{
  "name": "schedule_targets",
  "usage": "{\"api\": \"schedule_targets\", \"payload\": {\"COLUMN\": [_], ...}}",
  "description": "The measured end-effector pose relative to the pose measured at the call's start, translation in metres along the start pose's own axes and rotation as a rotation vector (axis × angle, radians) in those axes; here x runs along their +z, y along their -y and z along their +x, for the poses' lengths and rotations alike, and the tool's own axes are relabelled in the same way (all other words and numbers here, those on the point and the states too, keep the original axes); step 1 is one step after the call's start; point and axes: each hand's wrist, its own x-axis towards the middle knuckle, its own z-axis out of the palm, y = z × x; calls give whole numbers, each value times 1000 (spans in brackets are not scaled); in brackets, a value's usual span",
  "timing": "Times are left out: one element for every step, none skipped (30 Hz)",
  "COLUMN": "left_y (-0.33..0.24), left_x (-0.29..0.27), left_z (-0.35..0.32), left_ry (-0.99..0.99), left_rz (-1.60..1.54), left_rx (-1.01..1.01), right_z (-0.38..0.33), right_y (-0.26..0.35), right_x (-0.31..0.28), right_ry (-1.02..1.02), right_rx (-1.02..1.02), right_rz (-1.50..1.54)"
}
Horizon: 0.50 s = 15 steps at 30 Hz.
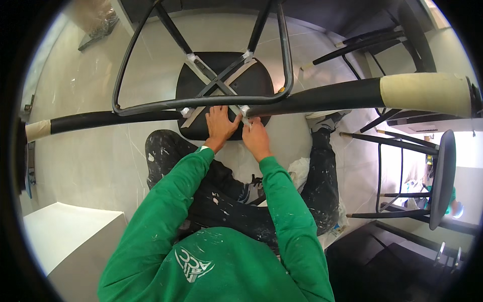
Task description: The person applies strips of masking tape to the metal base of a chair while sitting on the floor. They then pick up and organize several sheets of newspaper.
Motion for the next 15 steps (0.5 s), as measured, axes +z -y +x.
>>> {"api": "schedule_targets", "payload": {"left_y": [-1,-2,-1,0,1,2,0,-3,-5,-15,-18,-18,-18,-25,-18], "left_x": [0,0,-2,-3,-4,-7,-5,-4,-4,5,7,7,11,13,16], "left_z": [-2,-3,-5,-6,-6,-6,-5,-5,-5,-5,-2,-3,-4,-6,-7], "left_ry": [-10,-20,-19,2,24,27,22,20,31,5,-32,27,-7,44,22], "left_rz": [8,16,20,34,48,52,51,51,48,82,115,158,151,154,207], "left_rx": [-13,-26,-17,-29,-38,-27,-30,-27,-1,29,59,22,56,63,74], "right_z": [2,5,8,12,16,20,23,26,29,32,37,33,33,35,43], "right_y": [-2,-4,-6,-7,-7,-5,-6,-6,-5,-19,-22,-11,-13,-27,-27], "right_x": [4,8,9,6,5,5,0,-6,-8,-13,-16,-17,-17,-21,-17], "right_ry": [-38,-77,-83,-28,26,17,55,88,64,102,137,51,81,90,147], "right_rx": [102,203,205,263,321,325,376,429,443,368,281,315,329,357,360], "right_rz": [83,166,173,144,117,125,183,245,254,297,336,269,281,283,171]}}
